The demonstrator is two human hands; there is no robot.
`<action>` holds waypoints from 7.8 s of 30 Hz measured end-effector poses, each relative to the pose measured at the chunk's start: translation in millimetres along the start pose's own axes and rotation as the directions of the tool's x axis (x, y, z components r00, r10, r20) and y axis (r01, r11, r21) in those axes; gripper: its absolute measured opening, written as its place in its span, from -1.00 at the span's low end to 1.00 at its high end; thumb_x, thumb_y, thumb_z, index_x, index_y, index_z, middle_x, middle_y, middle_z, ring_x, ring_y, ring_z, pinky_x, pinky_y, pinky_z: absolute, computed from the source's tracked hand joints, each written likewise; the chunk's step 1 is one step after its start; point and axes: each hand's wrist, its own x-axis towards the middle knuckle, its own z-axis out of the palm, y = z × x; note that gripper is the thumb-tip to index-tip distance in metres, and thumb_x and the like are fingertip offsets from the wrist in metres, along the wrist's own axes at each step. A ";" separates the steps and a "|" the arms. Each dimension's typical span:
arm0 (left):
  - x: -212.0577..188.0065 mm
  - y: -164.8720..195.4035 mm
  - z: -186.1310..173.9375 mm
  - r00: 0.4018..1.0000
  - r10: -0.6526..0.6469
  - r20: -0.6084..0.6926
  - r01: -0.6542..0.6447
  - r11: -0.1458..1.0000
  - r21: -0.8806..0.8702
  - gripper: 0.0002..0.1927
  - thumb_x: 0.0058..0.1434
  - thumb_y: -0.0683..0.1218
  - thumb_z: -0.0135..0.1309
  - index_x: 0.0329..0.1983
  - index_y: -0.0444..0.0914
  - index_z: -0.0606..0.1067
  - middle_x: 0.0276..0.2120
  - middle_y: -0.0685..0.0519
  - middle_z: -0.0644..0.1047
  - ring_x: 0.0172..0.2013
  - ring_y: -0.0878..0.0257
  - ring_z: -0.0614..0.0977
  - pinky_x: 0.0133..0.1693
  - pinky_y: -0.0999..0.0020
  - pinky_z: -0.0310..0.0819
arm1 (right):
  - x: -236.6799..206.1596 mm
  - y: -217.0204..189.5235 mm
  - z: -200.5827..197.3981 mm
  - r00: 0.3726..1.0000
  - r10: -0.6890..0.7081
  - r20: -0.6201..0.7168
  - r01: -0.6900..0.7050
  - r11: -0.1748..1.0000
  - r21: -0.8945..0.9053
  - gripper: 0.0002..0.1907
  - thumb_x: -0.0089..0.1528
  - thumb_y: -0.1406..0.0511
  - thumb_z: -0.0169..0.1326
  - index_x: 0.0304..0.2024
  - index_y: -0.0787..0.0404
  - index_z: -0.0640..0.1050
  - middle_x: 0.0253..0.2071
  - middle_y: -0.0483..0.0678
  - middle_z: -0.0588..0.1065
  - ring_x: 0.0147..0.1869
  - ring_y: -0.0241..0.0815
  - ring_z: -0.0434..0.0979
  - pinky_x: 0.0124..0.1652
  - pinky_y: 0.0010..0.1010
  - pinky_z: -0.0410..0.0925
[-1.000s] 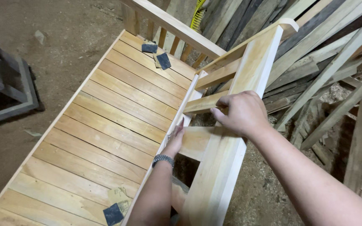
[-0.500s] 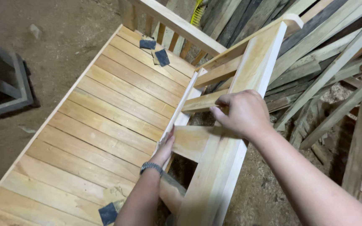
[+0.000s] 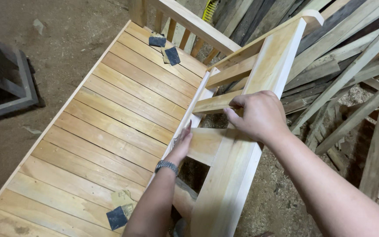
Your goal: The person sands a wooden bench frame with sandpaper, rubbing the surfaces of the armrest, backrest rails and slats by hand. They hold the frame steady with one hand while sanding different rails and edges one after another, working along the length of the bench.
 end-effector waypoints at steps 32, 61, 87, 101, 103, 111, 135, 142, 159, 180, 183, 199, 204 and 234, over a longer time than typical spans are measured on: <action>-5.2 27.5 -17.7 0.997 -0.051 0.058 0.060 0.985 -0.161 -0.33 0.39 0.13 -0.41 0.59 0.07 -0.01 0.55 0.02 -0.06 0.54 0.13 -0.10 0.44 0.22 -0.27 | 3.9 -0.2 -0.7 1.000 0.011 -0.002 -0.011 1.000 -0.003 -0.66 0.16 0.01 0.15 -0.33 0.08 0.72 -0.50 0.05 0.61 -0.30 0.13 0.59 0.03 -0.12 0.36; 0.0 59.1 30.6 0.959 0.276 0.067 -0.244 0.921 -0.302 -0.45 0.44 0.04 -0.29 0.43 -0.18 0.35 0.25 -0.19 0.45 0.19 -0.07 0.28 0.19 0.20 0.09 | 0.4 3.0 -3.2 1.000 0.002 -0.020 -0.001 1.000 0.023 -0.67 0.13 0.00 0.18 -0.35 0.07 0.72 -0.49 0.06 0.61 -0.32 0.11 0.63 -0.11 -0.12 0.44; -73.3 127.6 21.2 0.911 0.354 0.210 -0.390 0.906 0.165 -0.32 0.51 0.20 -0.54 0.59 -0.18 -0.18 0.61 -0.04 -0.26 0.57 0.08 -0.32 0.47 0.13 -0.50 | 7.0 2.3 5.8 0.996 0.057 0.063 -0.054 0.997 -0.052 -0.63 0.18 -0.03 0.10 -0.28 0.04 0.72 -0.41 0.04 0.62 -0.24 0.09 0.62 0.01 -0.14 0.39; -134.2 142.9 11.8 0.951 0.177 0.254 -0.201 0.977 0.070 -0.27 0.41 0.26 -0.63 0.61 -0.04 -0.23 0.59 0.04 -0.32 0.54 0.11 -0.35 0.44 0.12 -0.48 | 9.3 -1.3 5.6 0.990 0.087 0.113 -0.083 0.996 -0.040 -0.63 0.20 -0.03 0.06 -0.23 0.02 0.72 -0.35 0.03 0.64 -0.18 0.05 0.63 0.11 -0.16 0.34; -140.8 144.3 10.1 0.944 0.180 0.278 -0.203 0.978 0.055 -0.26 0.41 0.26 -0.63 0.61 -0.03 -0.24 0.59 0.04 -0.33 0.54 0.10 -0.36 0.44 0.11 -0.46 | 9.6 -1.8 5.9 0.996 0.057 0.068 -0.054 0.997 -0.056 -0.62 0.19 -0.03 0.07 -0.24 0.02 0.72 -0.34 0.04 0.64 -0.16 0.05 0.63 0.12 -0.16 0.33; -114.2 146.0 7.6 0.947 0.278 0.162 -0.287 0.958 0.030 -0.34 0.51 0.20 -0.51 0.59 -0.15 -0.12 0.60 -0.01 -0.15 0.58 0.09 -0.24 0.49 0.13 -0.39 | 10.2 0.3 8.2 0.992 0.084 0.099 -0.082 0.996 -0.024 -0.63 0.20 -0.03 0.08 -0.22 0.02 0.72 -0.34 0.01 0.65 -0.16 0.06 0.63 0.10 -0.18 0.36; -66.1 45.3 30.4 0.968 0.206 0.143 -0.203 0.979 -0.033 -0.25 0.43 0.32 -0.57 0.60 -0.08 -0.06 0.60 -0.01 -0.23 0.56 0.04 -0.29 0.45 0.17 -0.41 | 10.5 -1.4 5.0 0.985 0.111 0.128 -0.106 0.993 -0.045 -0.61 0.27 -0.06 0.02 -0.13 -0.05 0.71 -0.41 0.00 0.65 -0.25 -0.05 0.62 0.11 -0.19 0.34; -53.2 38.3 22.9 0.987 0.126 0.099 -0.101 0.968 -0.228 -0.30 0.41 0.16 -0.32 0.58 -0.10 -0.04 0.60 0.01 -0.22 0.56 0.11 -0.33 0.46 0.16 -0.37 | 10.6 -4.5 0.2 0.990 0.102 0.093 -0.100 0.995 -0.024 -0.63 0.25 -0.04 0.06 -0.18 -0.04 0.73 -0.36 -0.03 0.65 -0.22 0.01 0.61 0.02 -0.09 0.40; -63.1 48.8 28.0 0.959 0.265 0.103 -0.272 0.960 0.069 -0.36 0.47 0.15 -0.52 0.60 -0.05 -0.06 0.59 -0.04 -0.12 0.57 0.05 -0.21 0.47 0.16 -0.37 | 8.6 3.8 11.6 1.000 0.029 0.001 -0.029 0.999 0.024 -0.63 0.19 -0.01 0.09 -0.18 0.01 0.73 -0.38 0.06 0.63 -0.22 0.08 0.61 0.09 -0.13 0.36; -44.2 22.1 14.5 1.000 0.004 -0.029 -0.004 1.000 -0.008 -0.33 0.42 0.21 -0.48 0.60 0.08 -0.06 0.58 0.01 -0.03 0.54 0.00 -0.15 0.47 0.12 -0.36 | 7.8 2.4 7.6 0.998 0.019 -0.056 -0.018 1.000 0.026 -0.67 0.17 0.00 0.12 -0.27 0.01 0.72 -0.42 0.02 0.63 -0.29 0.07 0.62 -0.04 -0.11 0.41; -40.3 20.8 14.5 0.998 -0.052 -0.022 0.046 0.976 -0.214 -0.32 0.39 0.18 -0.39 0.57 0.04 -0.07 0.61 0.01 -0.13 0.55 0.01 -0.31 0.45 0.03 -0.49 | 7.3 3.9 8.9 1.000 0.024 -0.003 -0.024 1.000 -0.002 -0.66 0.19 0.00 0.11 -0.28 0.03 0.72 -0.48 0.02 0.62 -0.32 0.06 0.61 0.03 -0.15 0.37; -6.3 1.7 38.0 0.880 -0.472 -0.059 0.352 0.729 -0.587 -0.21 0.39 0.27 -0.26 0.54 -0.22 -0.02 0.51 -0.20 0.05 0.50 -0.07 0.00 0.41 0.00 -0.14 | 8.1 -1.8 4.9 0.996 0.070 0.055 -0.072 0.997 0.040 -0.64 0.23 -0.01 0.08 -0.27 0.04 0.72 -0.55 0.00 0.61 -0.40 0.01 0.62 0.02 -0.15 0.36; 4.1 -5.2 39.4 0.888 -0.438 -0.142 0.329 0.820 -0.467 -0.20 0.54 0.27 -0.23 0.58 -0.28 -0.16 0.55 -0.14 -0.14 0.50 0.08 -0.22 0.44 0.10 -0.30 | 2.3 -0.3 8.0 0.998 0.001 -0.058 0.003 0.996 0.085 -0.68 0.18 0.03 0.14 -0.29 0.06 0.73 -0.50 0.03 0.60 -0.35 0.09 0.60 0.00 -0.13 0.39; 8.0 -7.0 34.6 0.909 -0.416 -0.007 0.233 0.524 -0.819 -0.57 0.42 0.00 -0.20 0.27 -0.21 0.43 0.19 0.00 0.53 0.18 0.17 0.50 0.21 0.25 0.34 | 6.1 -2.1 6.4 0.999 0.048 -0.001 -0.048 0.998 0.046 -0.65 0.18 0.00 0.10 -0.27 0.06 0.72 -0.48 0.07 0.61 -0.29 0.10 0.60 0.05 -0.15 0.36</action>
